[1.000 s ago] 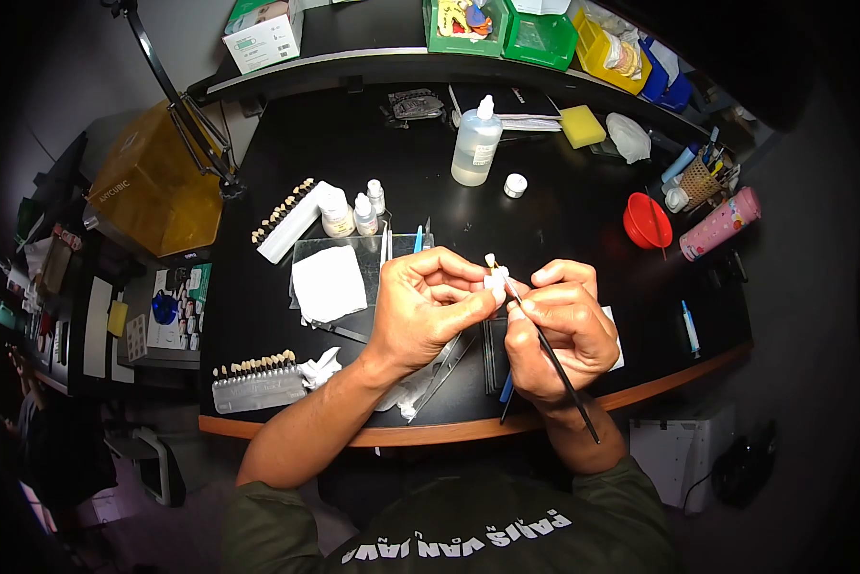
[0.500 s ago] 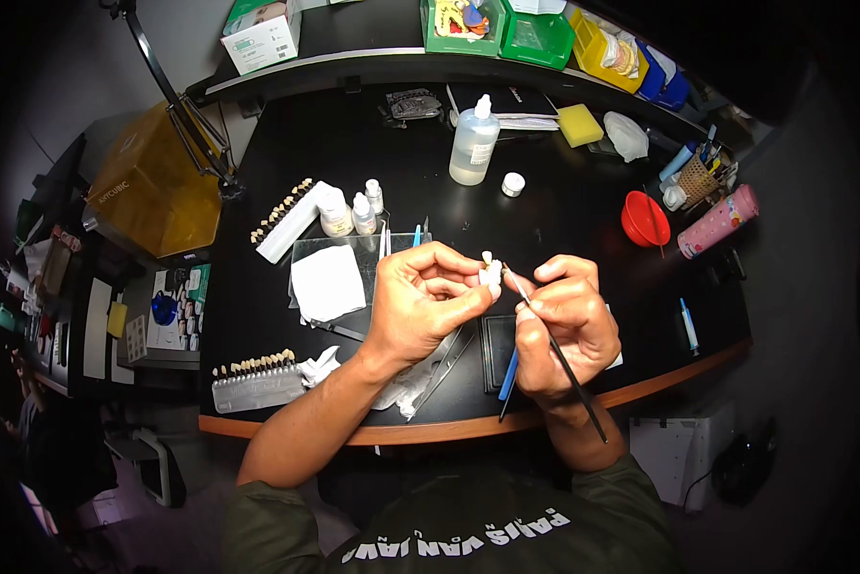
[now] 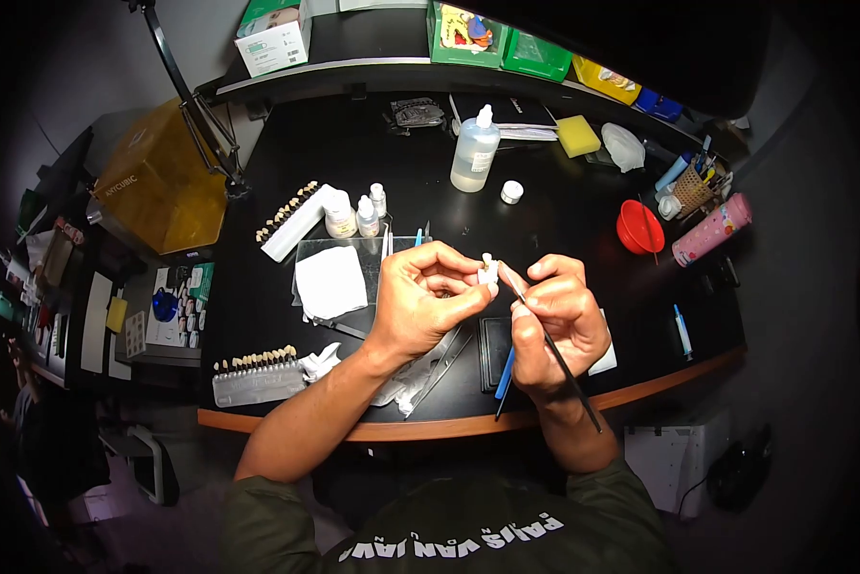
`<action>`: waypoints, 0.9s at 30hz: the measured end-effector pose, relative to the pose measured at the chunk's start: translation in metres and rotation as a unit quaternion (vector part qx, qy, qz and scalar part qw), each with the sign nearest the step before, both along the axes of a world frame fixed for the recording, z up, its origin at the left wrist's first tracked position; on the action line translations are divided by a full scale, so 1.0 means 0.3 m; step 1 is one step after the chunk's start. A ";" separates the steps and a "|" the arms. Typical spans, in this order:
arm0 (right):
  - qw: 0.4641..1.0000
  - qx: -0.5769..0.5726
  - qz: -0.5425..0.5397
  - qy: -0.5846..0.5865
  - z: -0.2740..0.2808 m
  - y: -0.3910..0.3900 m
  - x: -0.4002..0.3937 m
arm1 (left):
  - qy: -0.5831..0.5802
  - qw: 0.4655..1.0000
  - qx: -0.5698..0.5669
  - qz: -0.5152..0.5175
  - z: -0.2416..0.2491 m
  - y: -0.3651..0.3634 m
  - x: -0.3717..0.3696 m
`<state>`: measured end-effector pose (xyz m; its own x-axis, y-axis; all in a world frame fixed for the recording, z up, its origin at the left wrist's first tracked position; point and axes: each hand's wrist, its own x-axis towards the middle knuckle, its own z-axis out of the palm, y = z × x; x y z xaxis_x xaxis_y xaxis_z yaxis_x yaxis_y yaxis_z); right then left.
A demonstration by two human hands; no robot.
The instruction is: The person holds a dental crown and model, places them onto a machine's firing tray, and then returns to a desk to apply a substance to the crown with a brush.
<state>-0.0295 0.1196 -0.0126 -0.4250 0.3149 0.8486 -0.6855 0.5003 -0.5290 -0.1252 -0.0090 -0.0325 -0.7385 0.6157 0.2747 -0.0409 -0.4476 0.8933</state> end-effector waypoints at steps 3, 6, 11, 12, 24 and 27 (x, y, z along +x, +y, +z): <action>0.999 0.046 -0.011 0.007 0.016 -0.002 0.003 | -0.001 1.000 0.018 -0.003 -0.005 0.004 0.001; 0.996 0.077 -0.034 0.007 0.020 -0.001 0.005 | -0.005 0.999 0.034 -0.007 -0.008 0.007 0.005; 0.994 0.092 -0.050 0.010 0.011 0.005 0.003 | -0.001 1.000 0.025 0.000 0.000 0.005 0.010; 0.994 0.092 -0.050 0.011 0.010 0.005 0.002 | 0.001 1.000 0.024 0.002 -0.001 0.006 0.010; 0.995 0.088 -0.051 0.007 0.014 -0.002 -0.004 | -0.001 1.000 0.031 -0.005 -0.008 0.008 0.009; 0.995 0.091 -0.050 0.003 0.013 0.000 -0.004 | -0.002 1.000 0.027 -0.006 -0.008 0.007 0.009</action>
<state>-0.0306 0.1198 -0.0087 -0.3940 0.1961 0.8980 -0.6297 0.6541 -0.4191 -0.1226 -0.0069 -0.0348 -0.7327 0.6087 0.3044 -0.0509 -0.4950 0.8674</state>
